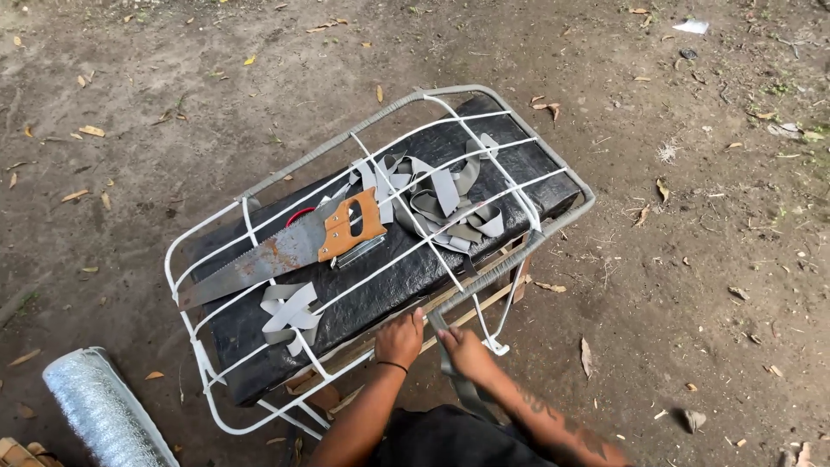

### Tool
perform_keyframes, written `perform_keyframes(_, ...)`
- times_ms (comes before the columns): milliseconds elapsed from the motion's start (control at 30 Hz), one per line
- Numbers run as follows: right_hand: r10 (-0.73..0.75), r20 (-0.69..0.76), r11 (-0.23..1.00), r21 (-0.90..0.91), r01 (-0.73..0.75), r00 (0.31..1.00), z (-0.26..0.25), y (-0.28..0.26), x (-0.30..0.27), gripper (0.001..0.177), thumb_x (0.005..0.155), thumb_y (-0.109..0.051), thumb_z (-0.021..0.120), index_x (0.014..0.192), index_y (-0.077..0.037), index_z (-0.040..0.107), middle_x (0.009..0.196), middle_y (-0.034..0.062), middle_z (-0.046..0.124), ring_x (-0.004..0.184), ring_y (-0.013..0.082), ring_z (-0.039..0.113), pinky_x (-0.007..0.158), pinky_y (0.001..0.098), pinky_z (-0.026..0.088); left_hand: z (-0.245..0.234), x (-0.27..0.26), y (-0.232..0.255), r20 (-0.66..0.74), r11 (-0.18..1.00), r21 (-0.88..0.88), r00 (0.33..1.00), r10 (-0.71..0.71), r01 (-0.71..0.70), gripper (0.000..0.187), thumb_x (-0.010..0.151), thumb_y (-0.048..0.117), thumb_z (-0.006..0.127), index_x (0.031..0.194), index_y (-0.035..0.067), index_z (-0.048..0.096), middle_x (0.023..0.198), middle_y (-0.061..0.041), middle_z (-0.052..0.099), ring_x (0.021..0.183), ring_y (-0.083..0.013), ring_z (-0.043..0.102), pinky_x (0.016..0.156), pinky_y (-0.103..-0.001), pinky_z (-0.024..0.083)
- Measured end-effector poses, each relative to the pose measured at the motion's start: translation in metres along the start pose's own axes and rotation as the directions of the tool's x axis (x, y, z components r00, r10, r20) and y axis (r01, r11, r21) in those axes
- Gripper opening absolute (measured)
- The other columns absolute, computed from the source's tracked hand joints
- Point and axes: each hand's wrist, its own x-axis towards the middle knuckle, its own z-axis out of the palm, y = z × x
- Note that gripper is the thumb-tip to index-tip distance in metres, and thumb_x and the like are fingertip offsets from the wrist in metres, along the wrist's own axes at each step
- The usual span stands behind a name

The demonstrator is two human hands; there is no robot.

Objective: The person secures a black bag onto a metal luggage rack using white straps. They repeatedly wrap the straps around the rack and bag, pulling them tight to ensure the load is stable. A hand saw rests on top of the bag during the process.

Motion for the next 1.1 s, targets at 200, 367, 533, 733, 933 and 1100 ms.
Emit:
perform_keyframes(200, -0.119, 0.068, 0.993, 0.007, 0.119, 0.991, 0.025, 0.04, 0.078, 0.044, 0.106, -0.038, 0.052, 0.08, -0.007, 0.069, 0.067, 0.0163, 0.068, 0.065, 0.0301, 0.066, 0.069, 0.0371, 0.054, -0.011, 0.028, -0.006, 0.272, 0.953, -0.239, 0.955, -0.118, 0.186, 0.076, 0.106, 0.061, 0.03, 0.069, 0.008, 0.069, 0.055, -0.013, 0.063, 0.054, -0.0307, 0.067, 0.051, -0.043, 0.054)
perform_keyframes(367, -0.361, 0.365, 0.899, -0.11, 0.425, 0.858, -0.029, -0.052, 0.102, 0.015, 0.093, -0.026, 0.064, 0.092, -0.016, 0.075, 0.08, 0.0108, 0.074, 0.091, 0.0335, 0.073, 0.088, 0.0425, 0.055, -0.038, 0.05, -0.005, 0.88, 0.736, -0.288, 0.473, -0.048, 0.612, 0.097, 0.094, 0.086, 0.026, 0.11, 0.003, 0.075, 0.069, -0.014, 0.068, 0.068, -0.029, 0.075, 0.071, -0.04, 0.065)
perform_keyframes(533, -0.306, 0.415, 0.906, -0.15, 0.396, 0.857, -0.026, -0.004, 0.124, 0.022, 0.095, -0.025, 0.06, 0.093, -0.01, 0.075, 0.084, 0.0141, 0.074, 0.085, 0.0338, 0.072, 0.084, 0.0445, 0.057, -0.02, 0.04, 0.004, 0.556, 0.773, -0.487, 0.827, -0.085, 0.407, 0.062, 0.103, 0.054, 0.049, 0.082, 0.004, 0.079, 0.073, -0.012, 0.076, 0.074, -0.0246, 0.077, 0.067, -0.034, 0.065)
perform_keyframes(733, -0.196, 0.806, 0.895, 0.38, -0.235, 0.558, -0.038, -0.034, 0.046, 0.078, 0.091, -0.066, 0.042, 0.128, -0.002, 0.067, 0.121, 0.0145, 0.072, 0.105, 0.0241, 0.072, 0.091, 0.033, 0.059, -0.043, 0.008, 0.013, 0.156, 0.655, -0.732, 0.982, -0.106, 0.187, 0.027, 0.095, 0.03, 0.064, 0.107, 0.014, 0.083, 0.085, -0.002, 0.078, 0.075, -0.0141, 0.066, 0.07, -0.033, 0.051)
perform_keyframes(933, 0.027, 0.615, 0.448, 0.697, -0.559, 0.788, 0.008, 0.025, 0.088, 0.067, 0.093, -0.059, 0.045, 0.115, 0.003, 0.06, 0.102, 0.0194, 0.07, 0.09, 0.0286, 0.068, 0.083, 0.037, 0.057, -0.126, -0.052, 0.07, 0.242, 0.718, -0.692, 0.961, 0.137, 0.072, 0.019, 0.087, 0.031, 0.078, 0.092, 0.013, 0.083, 0.086, -0.004, 0.078, 0.078, -0.016, 0.07, 0.071, -0.033, 0.054)
perform_keyframes(1100, -0.027, 0.459, 0.96, -0.235, 0.15, 0.888, -0.015, 0.03, 0.094, 0.05, 0.099, -0.044, 0.041, 0.141, -0.032, 0.063, 0.123, 0.0083, 0.073, 0.107, 0.0201, 0.071, 0.096, 0.0313, 0.052, -0.169, -0.104, 0.107, 0.222, 0.402, -0.584, 0.337, 0.915, -0.705, 0.045, 0.107, 0.043, 0.046, 0.091, 0.01, 0.072, 0.09, -0.009, 0.074, 0.086, -0.027, 0.072, 0.079, -0.042, 0.053)
